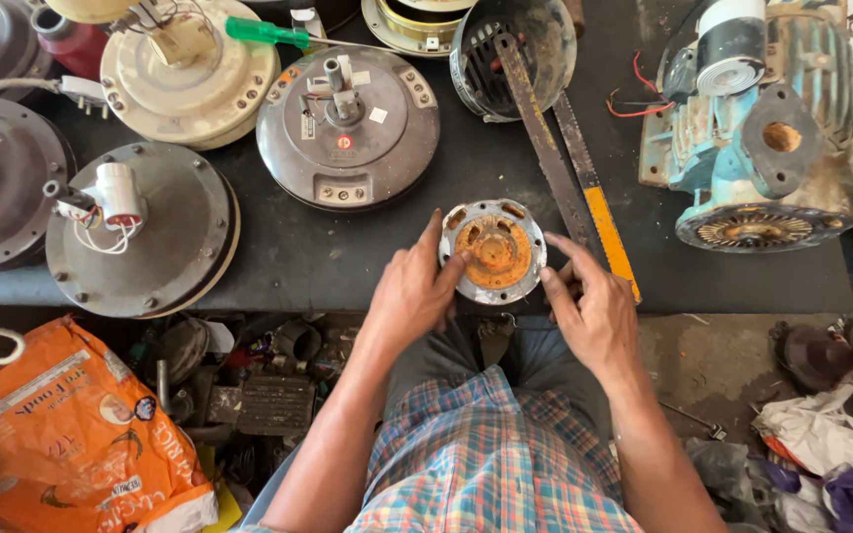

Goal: The person scrapes a circular metal motor part with a flat metal tool to remove rust and debris. They rotate the part and continue scraping different areas, then place the tool down and inspect the cleaned surface.

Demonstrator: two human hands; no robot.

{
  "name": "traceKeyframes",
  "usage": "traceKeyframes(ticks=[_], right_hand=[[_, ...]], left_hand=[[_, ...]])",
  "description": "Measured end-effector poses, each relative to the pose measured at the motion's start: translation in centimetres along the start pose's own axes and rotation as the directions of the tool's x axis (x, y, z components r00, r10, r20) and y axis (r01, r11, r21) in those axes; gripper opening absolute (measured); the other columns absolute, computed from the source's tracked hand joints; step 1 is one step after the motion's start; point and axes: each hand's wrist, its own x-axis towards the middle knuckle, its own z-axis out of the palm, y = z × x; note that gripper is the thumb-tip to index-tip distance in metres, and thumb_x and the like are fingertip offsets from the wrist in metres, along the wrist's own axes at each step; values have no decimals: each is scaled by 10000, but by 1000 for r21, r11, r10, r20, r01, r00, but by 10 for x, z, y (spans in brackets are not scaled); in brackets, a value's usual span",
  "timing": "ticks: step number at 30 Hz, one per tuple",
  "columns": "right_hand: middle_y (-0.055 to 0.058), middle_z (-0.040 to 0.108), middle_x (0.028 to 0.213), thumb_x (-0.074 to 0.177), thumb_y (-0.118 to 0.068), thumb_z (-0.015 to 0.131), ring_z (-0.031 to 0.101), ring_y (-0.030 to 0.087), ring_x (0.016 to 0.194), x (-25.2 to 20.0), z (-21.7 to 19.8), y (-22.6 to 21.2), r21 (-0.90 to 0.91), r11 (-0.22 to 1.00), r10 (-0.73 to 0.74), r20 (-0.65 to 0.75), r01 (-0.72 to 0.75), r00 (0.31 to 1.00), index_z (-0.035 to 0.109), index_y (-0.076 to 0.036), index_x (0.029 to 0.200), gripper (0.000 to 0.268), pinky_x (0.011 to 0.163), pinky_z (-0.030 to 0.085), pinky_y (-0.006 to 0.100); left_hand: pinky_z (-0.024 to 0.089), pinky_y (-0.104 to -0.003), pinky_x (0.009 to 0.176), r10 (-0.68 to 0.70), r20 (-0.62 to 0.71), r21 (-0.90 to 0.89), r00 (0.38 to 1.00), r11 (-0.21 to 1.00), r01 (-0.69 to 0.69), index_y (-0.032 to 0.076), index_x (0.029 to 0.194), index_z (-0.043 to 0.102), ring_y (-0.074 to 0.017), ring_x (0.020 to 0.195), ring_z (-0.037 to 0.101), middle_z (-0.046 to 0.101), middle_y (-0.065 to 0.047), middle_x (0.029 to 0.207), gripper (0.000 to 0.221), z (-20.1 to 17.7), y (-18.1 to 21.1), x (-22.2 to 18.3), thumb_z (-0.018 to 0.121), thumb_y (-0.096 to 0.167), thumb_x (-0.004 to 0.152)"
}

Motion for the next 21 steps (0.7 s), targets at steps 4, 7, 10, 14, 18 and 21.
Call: traceKeyframes(ticks=[4,7,10,14,18,21], right_hand=[[70,689,685,966,-202,680,679,157,539,-2,5,6,-10,1000,-2,-43,2,999,651,-72,1342,399,513,498,319],[70,690,680,958,-195,686,671,162,532,-1,6,8,-23,1000,-7,-57,6,998,662,-79,1338,398,501,487,323],[64,691,664,959,-203,688,680,152,541,-1,8,7,-36,999,11,-52,-13,999,664,-81,1328,390,516,497,313],[61,682,676,964,-208,676,667,149,538,-3,8,8,-15,999,-31,-74,30,997,663,-80,1326,385,517,494,314],[59,677,680,973,-214,677,658,153,545,-3,8,8,-14,998,-58,-83,57,995,660,-81,1330,381,529,494,317],[63,672,651,964,-215,678,657,159,531,-3,9,7,-19,1000,-2,-66,0,998,666,-97,1327,382,528,488,326]], left_hand=[[556,-508,689,4,-85,349,996,937,26,103,1281,685,-412,758,702,717,-229,817,433,-4,-3,10,630,416,987],[554,-506,742,-59,-96,361,994,928,90,155,1131,763,-386,836,703,734,-193,862,337,-9,3,23,654,423,959],[550,-494,738,109,-176,274,978,960,-58,122,1143,757,-370,870,700,727,-150,930,337,-8,11,33,687,358,913],[544,-474,740,60,-201,103,978,994,-40,162,1179,753,-355,860,704,700,-97,970,318,0,12,43,695,295,896],[545,-462,762,93,-283,59,955,995,-80,188,1229,730,-344,894,709,723,-80,992,313,11,0,47,658,242,930],[553,-449,807,221,-407,90,886,975,-203,186,1303,697,-348,965,708,742,-84,1095,354,17,-9,49,610,161,960]])
